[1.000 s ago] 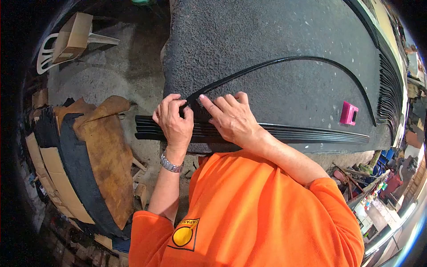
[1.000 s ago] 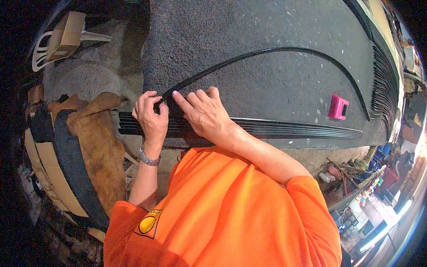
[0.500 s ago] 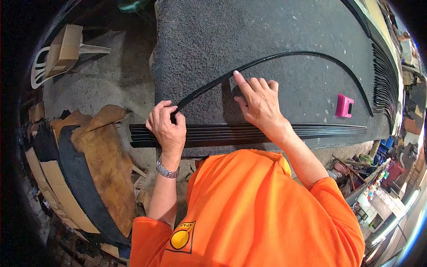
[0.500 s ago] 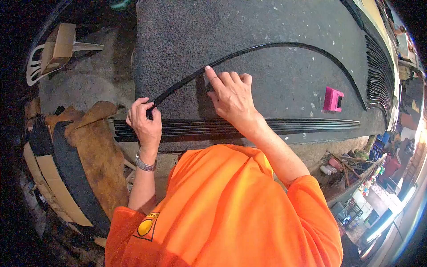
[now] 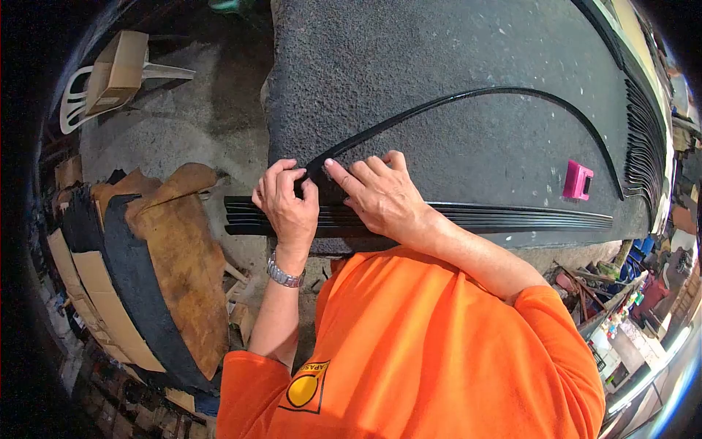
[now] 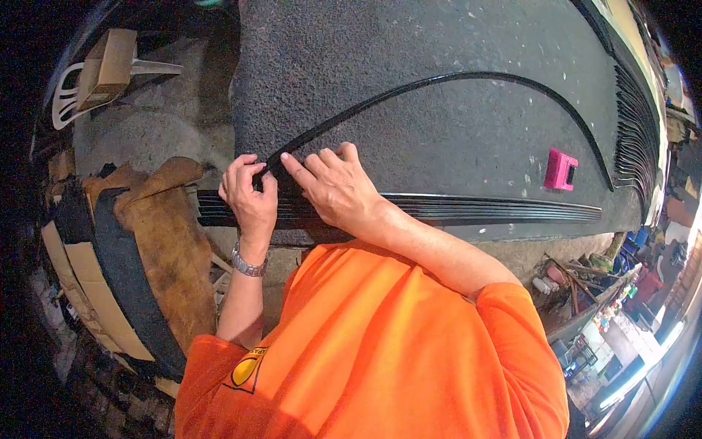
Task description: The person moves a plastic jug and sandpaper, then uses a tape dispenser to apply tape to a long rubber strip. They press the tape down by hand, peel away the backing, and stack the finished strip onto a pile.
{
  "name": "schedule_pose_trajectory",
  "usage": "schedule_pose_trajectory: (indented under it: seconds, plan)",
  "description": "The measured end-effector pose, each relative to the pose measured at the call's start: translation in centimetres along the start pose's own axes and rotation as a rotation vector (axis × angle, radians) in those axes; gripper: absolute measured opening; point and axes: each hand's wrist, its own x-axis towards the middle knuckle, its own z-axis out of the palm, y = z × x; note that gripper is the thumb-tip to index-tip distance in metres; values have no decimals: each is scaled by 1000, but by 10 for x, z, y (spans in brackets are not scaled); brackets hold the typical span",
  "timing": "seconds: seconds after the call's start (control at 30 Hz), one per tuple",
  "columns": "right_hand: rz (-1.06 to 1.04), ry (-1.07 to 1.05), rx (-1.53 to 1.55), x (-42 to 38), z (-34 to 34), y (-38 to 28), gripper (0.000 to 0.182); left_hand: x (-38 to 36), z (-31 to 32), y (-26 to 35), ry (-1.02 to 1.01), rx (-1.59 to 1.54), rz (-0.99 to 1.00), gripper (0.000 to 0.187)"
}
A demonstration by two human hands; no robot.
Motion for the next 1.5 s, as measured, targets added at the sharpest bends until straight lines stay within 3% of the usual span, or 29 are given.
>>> schedule_pose_trajectory:
  seconds: [0.7, 0.97, 1.23, 1.5]
  plan:
    - [379, 140, -243, -45, -57, 101, 75, -1, 2, -1, -9, 6, 48, 18]
    - [271, 135, -205, -39, -54, 88, 71, -2, 3, -2, -9, 14, 51, 19]
    - [410, 159, -271, -49, -62, 116, 72, -1, 2, 0, -13, 18, 41, 18]
    - [223, 128, -123, -35, -42, 69, 71, -2, 2, -1, -16, 13, 27, 18]
